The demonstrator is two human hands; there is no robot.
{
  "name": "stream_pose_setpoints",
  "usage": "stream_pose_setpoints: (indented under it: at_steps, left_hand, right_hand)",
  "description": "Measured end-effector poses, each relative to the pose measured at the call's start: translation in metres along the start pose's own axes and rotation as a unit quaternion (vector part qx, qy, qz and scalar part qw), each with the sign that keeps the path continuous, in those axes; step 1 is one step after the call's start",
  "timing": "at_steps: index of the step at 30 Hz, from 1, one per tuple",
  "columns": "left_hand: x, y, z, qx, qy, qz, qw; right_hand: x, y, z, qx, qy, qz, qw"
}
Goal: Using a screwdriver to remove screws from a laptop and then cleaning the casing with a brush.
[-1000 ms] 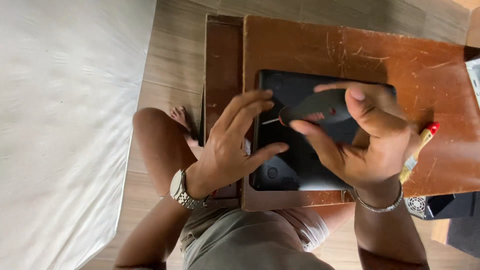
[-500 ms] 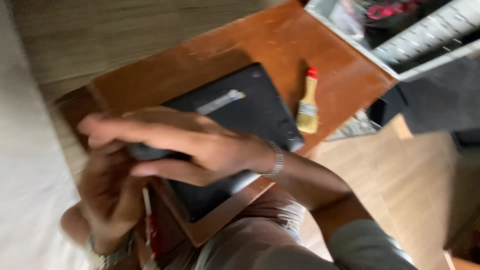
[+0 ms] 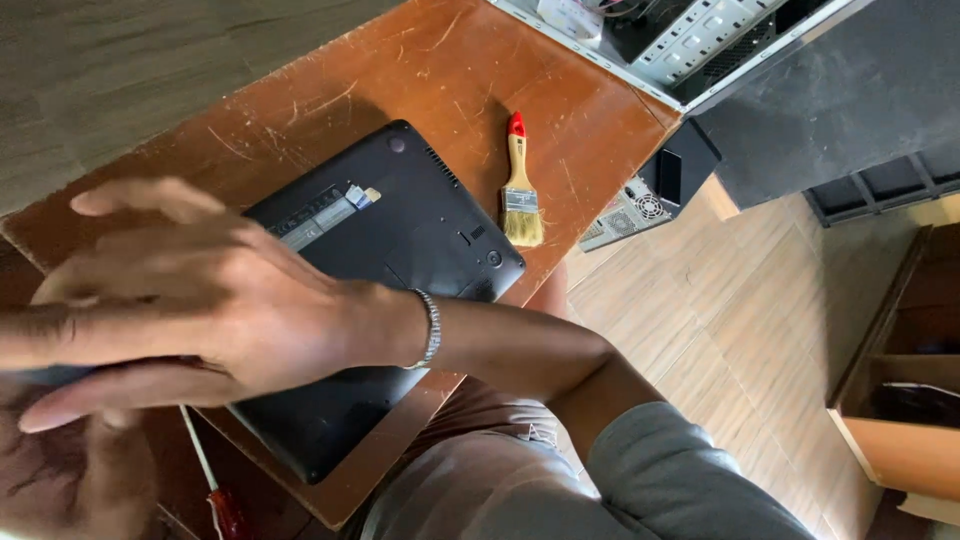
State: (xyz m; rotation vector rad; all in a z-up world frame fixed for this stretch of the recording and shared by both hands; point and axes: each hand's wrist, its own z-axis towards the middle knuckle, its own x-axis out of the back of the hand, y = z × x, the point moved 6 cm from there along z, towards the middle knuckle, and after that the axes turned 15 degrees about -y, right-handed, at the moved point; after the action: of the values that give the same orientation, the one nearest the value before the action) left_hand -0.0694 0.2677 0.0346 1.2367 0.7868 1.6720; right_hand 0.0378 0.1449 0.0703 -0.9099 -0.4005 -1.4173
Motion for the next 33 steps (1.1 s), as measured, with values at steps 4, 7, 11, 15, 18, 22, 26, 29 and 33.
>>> stream_pose_setpoints:
  at_steps: [4,7,11,15,18,22,26,29,33]
  left_hand:
    - [-0.002,-0.046,-0.008,-0.036,0.103,-0.092,0.99]
    - [0.003,-0.029,-0.006,0.067,0.119,-0.065,0.989]
    - [0.003,-0.024,0.008,0.005,0.047,-0.058,0.997]
    - [-0.003,-0.018,0.016,-0.048,0.032,-0.094,0.994]
    - [0.0,-0.036,0.017,-0.092,-0.042,-0.149,0.984]
    - [-0.008,-0.035,0.02,-0.094,-0.024,-0.153,0.983]
    - [-0.001,-0.047,0.019,-0.119,-0.037,-0.14,0.982]
    - [-0.001,-0.053,0.029,-0.099,-0.058,-0.106,0.988]
    - [0.003,-0.064,0.051,-0.104,-0.015,-0.035,0.994]
  right_hand:
    - [0.035,-0.017,0.016,0.008,-0.117,0.028,0.993]
    - [0.029,-0.014,0.01,0.056,-0.084,0.057,0.993]
    - [0.044,-0.024,0.019,0.058,-0.104,0.035,0.992]
    - [0.052,-0.021,0.021,0.084,-0.047,-0.077,0.992]
    - [0.053,-0.035,0.026,0.041,-0.179,0.128,0.975]
    - [0.057,-0.035,0.023,0.084,-0.069,-0.058,0.992]
    - [0.046,-0.021,0.019,0.02,-0.208,0.112,0.971]
    - [0.042,-0.004,0.018,0.015,-0.174,0.067,0.982]
    - [0.043,0.01,0.034,-0.02,-0.118,0.056,0.991]
